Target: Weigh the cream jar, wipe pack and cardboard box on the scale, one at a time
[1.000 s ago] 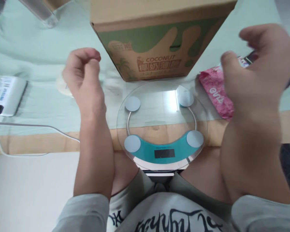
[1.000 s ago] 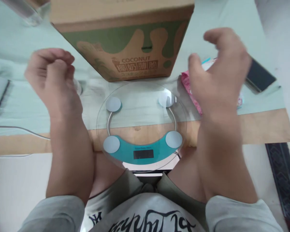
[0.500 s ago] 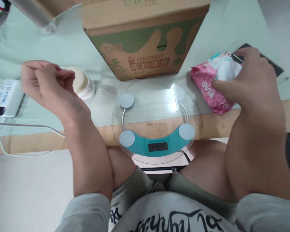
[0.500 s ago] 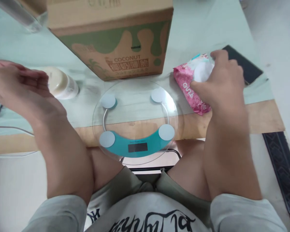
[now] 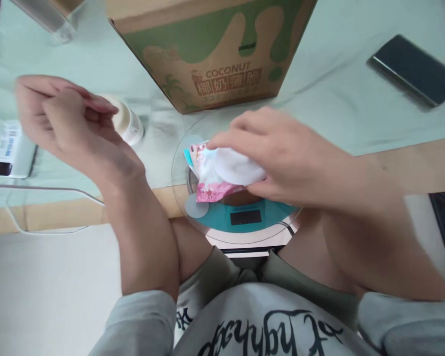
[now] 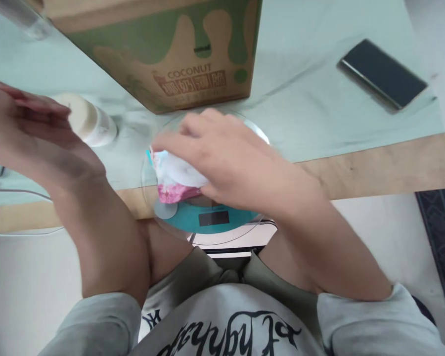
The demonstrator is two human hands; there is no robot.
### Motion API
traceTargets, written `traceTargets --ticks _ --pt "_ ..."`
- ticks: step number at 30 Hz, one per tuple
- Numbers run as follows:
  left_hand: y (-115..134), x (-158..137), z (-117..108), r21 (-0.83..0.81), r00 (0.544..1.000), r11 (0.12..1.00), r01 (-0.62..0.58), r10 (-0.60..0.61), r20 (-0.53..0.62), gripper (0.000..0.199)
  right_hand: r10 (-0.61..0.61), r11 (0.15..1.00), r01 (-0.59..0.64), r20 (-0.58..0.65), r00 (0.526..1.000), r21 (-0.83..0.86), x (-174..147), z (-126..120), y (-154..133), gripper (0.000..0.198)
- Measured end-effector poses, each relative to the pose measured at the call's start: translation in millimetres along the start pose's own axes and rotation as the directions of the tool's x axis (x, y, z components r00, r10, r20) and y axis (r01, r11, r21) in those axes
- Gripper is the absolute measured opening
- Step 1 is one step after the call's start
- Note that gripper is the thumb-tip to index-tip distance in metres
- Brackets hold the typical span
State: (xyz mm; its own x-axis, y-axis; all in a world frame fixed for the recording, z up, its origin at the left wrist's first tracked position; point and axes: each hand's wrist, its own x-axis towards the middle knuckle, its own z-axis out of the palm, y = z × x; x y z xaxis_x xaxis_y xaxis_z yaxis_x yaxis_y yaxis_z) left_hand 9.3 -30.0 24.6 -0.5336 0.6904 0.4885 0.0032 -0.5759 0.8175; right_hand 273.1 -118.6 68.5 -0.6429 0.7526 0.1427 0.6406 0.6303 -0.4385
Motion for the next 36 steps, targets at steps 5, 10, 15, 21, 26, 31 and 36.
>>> traceTargets --ticks 5,10,15,21,26,31,36 --pt "-2.9 -33.2 5.9 0.027 0.897 0.997 -0.067 0.048 0.439 0.023 0.138 0.972 -0.075 -0.284 0.949 0.223 11.4 9.4 20.5 0.040" --pt "-7.9 -57.7 11.3 0.194 0.765 0.981 0.022 -0.142 0.628 0.054 0.477 0.819 -0.239 -0.387 0.789 0.522 13.9 32.1 55.3 0.021" --pt "-11.6 -55.1 15.8 0.317 0.764 0.947 0.043 -0.235 0.601 0.060 0.483 0.746 -0.285 -0.194 0.854 0.602 9.2 54.0 71.7 0.040" --pt "-23.7 -45.1 3.9 0.234 0.888 0.969 0.083 -0.178 0.423 0.065 0.612 0.685 -0.150 -0.452 0.649 0.713 11.0 69.1 82.2 0.079" --pt "-25.0 -59.1 4.2 0.295 0.844 0.931 0.214 -0.328 0.424 0.068 0.586 0.720 -0.164 -0.463 0.665 0.675 11.2 74.6 78.4 0.076" --pt "-23.1 -57.9 4.2 0.274 0.830 0.951 0.143 -0.266 0.490 0.059 0.532 0.786 -0.154 -0.527 0.663 0.599 12.5 66.7 74.4 0.054" --pt "-15.4 -26.1 -2.0 0.072 0.980 0.989 -0.125 0.112 0.164 0.046 0.355 0.873 -0.114 -0.457 0.816 0.475 4.0 27.5 38.9 0.028"
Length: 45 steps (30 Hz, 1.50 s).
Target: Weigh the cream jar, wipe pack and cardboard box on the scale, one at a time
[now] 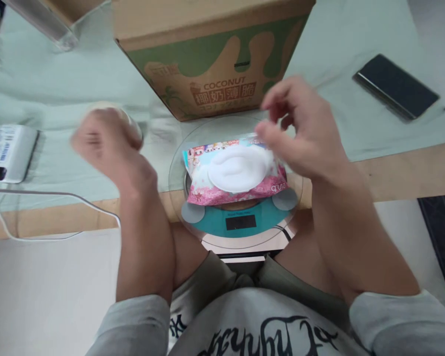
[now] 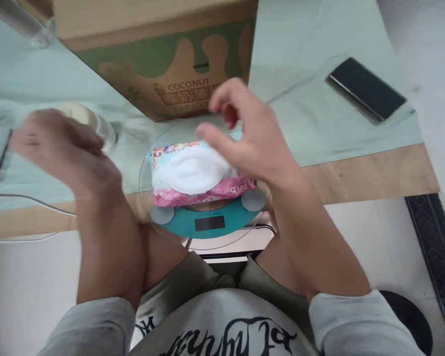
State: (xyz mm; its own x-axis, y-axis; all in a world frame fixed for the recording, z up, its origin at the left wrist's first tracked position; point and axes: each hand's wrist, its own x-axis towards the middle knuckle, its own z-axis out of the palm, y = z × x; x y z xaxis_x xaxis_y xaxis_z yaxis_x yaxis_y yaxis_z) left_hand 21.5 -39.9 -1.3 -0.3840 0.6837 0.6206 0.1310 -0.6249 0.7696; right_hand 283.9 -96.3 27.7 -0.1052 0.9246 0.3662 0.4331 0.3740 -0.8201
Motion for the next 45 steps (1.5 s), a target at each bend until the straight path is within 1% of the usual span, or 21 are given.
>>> traceTargets --ticks 2,4,8,12,15,17,18,20,22,23,26,28,30,31,33,34,37,39,41,43,45 --pt "2.8 11.8 -5.5 0.034 0.981 0.998 -0.057 0.062 -0.186 0.035 -0.027 0.973 0.098 0.317 0.948 -0.211 -6.4 -2.9 -22.8 0.050" --pt "3.9 18.6 -10.4 0.065 0.963 0.997 -0.033 0.049 -0.264 0.030 0.032 0.897 0.187 0.481 0.876 -0.400 -13.6 0.3 -37.7 0.061" --pt "0.5 20.5 -18.0 0.137 0.956 0.991 -0.006 0.046 -0.290 0.031 0.023 0.873 0.202 0.450 0.893 -0.444 -20.0 6.2 -41.8 0.063" --pt "-5.5 24.4 -31.7 0.359 0.957 0.933 -0.038 0.137 -0.255 0.036 -0.079 0.903 0.231 0.389 0.918 -0.362 -17.8 -22.6 -37.3 0.062" --pt "-13.7 31.0 -48.2 0.519 0.961 0.849 -0.101 0.219 -0.171 0.034 -0.016 0.907 0.117 0.244 0.970 -0.404 -18.4 -58.5 -37.5 0.076" --pt "-19.9 34.4 -57.1 0.589 0.951 0.788 -0.176 0.290 -0.104 0.023 0.103 0.856 -0.068 0.040 0.994 -0.512 -18.5 -75.4 -34.0 0.082" --pt "-22.3 35.5 -59.7 0.634 0.951 0.747 -0.198 0.303 -0.061 0.020 0.169 0.800 -0.185 -0.082 0.982 -0.571 -17.6 -80.0 -29.8 0.081" --pt "-24.8 36.8 -60.4 0.739 0.967 0.659 -0.144 0.251 -0.035 0.008 0.308 0.625 -0.438 -0.311 0.899 -0.646 -12.8 -82.0 -15.3 0.088" --pt "-23.5 36.5 -56.0 0.825 0.987 0.563 0.042 0.104 -0.122 0.030 0.427 0.454 -0.618 -0.452 0.783 -0.642 -5.6 -79.0 4.8 0.103" --pt "-21.8 35.8 -52.9 0.840 0.983 0.521 0.154 0.004 -0.183 0.044 0.465 0.414 -0.655 -0.472 0.749 -0.633 -2.3 -77.5 15.3 0.107" --pt "-15.9 32.2 -45.6 0.818 0.917 0.440 0.370 -0.313 -0.246 0.073 0.505 0.459 -0.631 -0.401 0.764 -0.625 2.5 -77.1 38.6 0.107" --pt "-14.3 30.0 -44.2 0.823 0.881 0.410 0.392 -0.424 -0.208 0.083 0.421 0.550 -0.544 -0.351 0.836 -0.634 1.4 -77.3 43.2 0.099" --pt "-15.2 29.5 -44.6 0.843 0.879 0.370 0.389 -0.424 -0.219 0.089 0.183 0.689 -0.344 -0.307 0.934 -0.638 -0.8 -72.2 41.1 0.082" --pt "-16.1 29.8 -44.8 0.853 0.886 0.348 0.389 -0.396 -0.242 0.089 0.036 0.754 -0.212 -0.283 0.958 -0.622 -1.7 -66.7 39.2 0.070" --pt "-17.3 30.9 -44.2 0.867 0.902 0.314 0.387 -0.326 -0.285 0.087 -0.168 0.833 0.006 -0.243 0.955 -0.553 -2.9 -49.9 37.4 0.052" --pt "-17.1 31.5 -43.2 0.873 0.912 0.308 0.378 -0.289 -0.292 0.086 -0.183 0.865 0.049 -0.223 0.957 -0.499 -3.1 -39.9 38.3 0.048" --pt "-12.7 32.0 -39.2 0.879 0.946 0.366 0.306 -0.220 -0.238 0.094 -0.073 0.942 0.026 -0.129 0.989 -0.334 -3.8 -11.7 49.2 0.044" --pt "-7.5 30.5 -37.0 0.848 0.976 0.493 0.195 -0.186 -0.116 0.098 0.002 0.967 -0.018 -0.064 0.998 -0.252 -5.0 0.5 59.4 0.046" --pt "-1.5 26.4 -34.9 0.735 0.987 0.677 0.045 -0.142 0.071 0.103 0.041 0.974 -0.045 -0.022 0.999 -0.221 -6.3 7.1 67.4 0.047" --pt "5.0 18.4 -31.1 0.549 0.941 0.833 -0.071 -0.126 0.314 0.118 0.061 0.977 -0.060 0.000 0.998 -0.203 -7.2 10.2 71.4 0.048" --pt "11.7 6.0 -24.0 0.355 0.826 0.931 -0.084 -0.134 0.547 0.134 0.083 0.975 -0.080 0.008 0.996 -0.205 -7.1 11.6 72.3 0.048"
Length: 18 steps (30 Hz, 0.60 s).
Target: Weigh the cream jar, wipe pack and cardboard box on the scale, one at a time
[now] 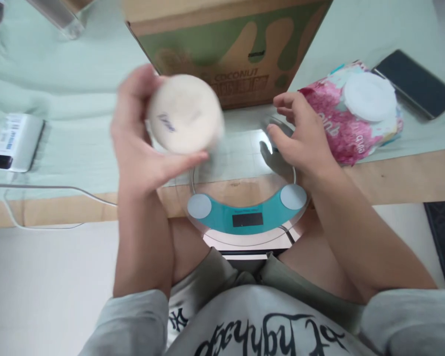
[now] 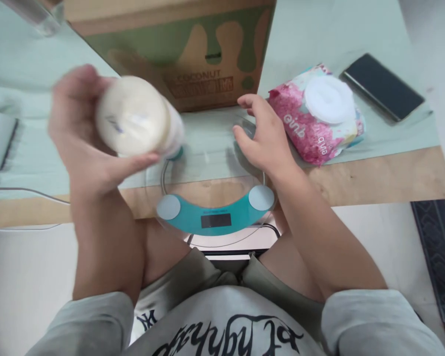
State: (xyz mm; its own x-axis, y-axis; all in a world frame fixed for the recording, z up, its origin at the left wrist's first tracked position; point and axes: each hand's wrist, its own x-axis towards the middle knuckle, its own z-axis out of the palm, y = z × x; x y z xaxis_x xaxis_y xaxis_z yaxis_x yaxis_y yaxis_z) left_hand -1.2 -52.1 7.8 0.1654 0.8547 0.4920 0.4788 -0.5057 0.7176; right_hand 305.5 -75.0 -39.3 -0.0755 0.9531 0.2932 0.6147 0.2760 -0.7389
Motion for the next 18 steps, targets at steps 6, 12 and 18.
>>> traceTargets --ticks 6,12,18 --pt "32.0 -19.4 37.9 -0.270 0.885 0.954 -0.133 0.237 0.401 0.104 0.034 0.999 -0.032 0.052 0.998 -0.029 2.2 -1.7 -4.7 0.043" --pt "30.3 -13.9 32.6 -0.265 0.832 0.963 0.040 0.115 0.543 0.121 0.027 0.999 -0.030 -0.070 0.997 -0.038 -2.4 -9.5 -25.6 0.020" --pt "-14.4 -9.8 43.7 -0.141 0.990 0.980 0.141 -0.139 0.021 0.063 0.145 0.988 -0.148 0.054 0.988 0.050 -7.2 0.0 -33.6 0.032"
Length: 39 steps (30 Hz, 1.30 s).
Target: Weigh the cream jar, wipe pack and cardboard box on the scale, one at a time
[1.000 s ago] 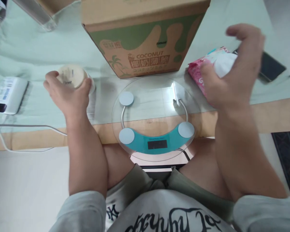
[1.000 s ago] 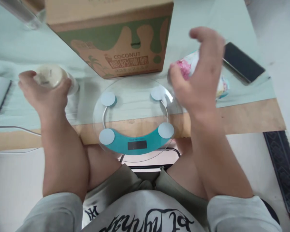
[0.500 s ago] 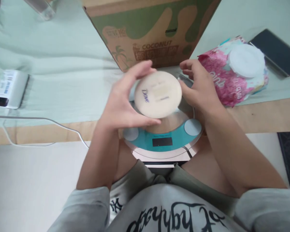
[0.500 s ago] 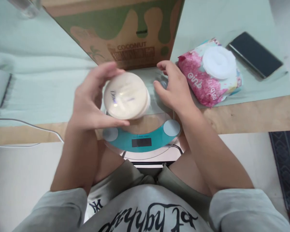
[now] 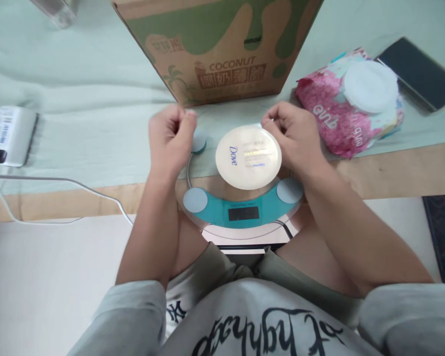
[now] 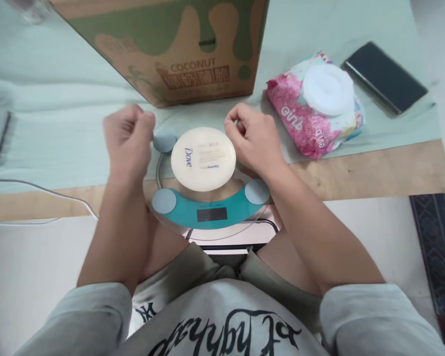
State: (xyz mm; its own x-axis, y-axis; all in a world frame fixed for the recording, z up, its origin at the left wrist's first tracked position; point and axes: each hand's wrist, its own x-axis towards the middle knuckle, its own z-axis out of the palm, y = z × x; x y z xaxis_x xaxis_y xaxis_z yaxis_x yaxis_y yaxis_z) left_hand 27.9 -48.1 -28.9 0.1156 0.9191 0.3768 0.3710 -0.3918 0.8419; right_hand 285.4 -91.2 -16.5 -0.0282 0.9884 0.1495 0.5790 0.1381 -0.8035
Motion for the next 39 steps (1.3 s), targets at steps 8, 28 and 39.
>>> traceTargets --ticks 8,28,39 --pt "-1.6 -6.9 10.5 0.218 0.996 0.976 0.016 -0.034 0.078 0.063 0.020 1.000 -0.020 0.025 0.999 -0.007 0.3 2.7 2.4 0.041" --pt "55.9 -17.3 -1.4 0.046 0.892 0.910 -0.411 0.391 0.227 0.084 -0.014 1.000 0.014 -0.031 0.999 0.008 -2.6 3.7 2.5 0.032" --pt "-35.0 37.1 -70.0 0.410 0.748 0.800 0.439 -0.072 -0.660 0.076 -0.040 0.999 0.042 -0.091 0.995 0.024 -0.9 6.3 1.5 0.026"
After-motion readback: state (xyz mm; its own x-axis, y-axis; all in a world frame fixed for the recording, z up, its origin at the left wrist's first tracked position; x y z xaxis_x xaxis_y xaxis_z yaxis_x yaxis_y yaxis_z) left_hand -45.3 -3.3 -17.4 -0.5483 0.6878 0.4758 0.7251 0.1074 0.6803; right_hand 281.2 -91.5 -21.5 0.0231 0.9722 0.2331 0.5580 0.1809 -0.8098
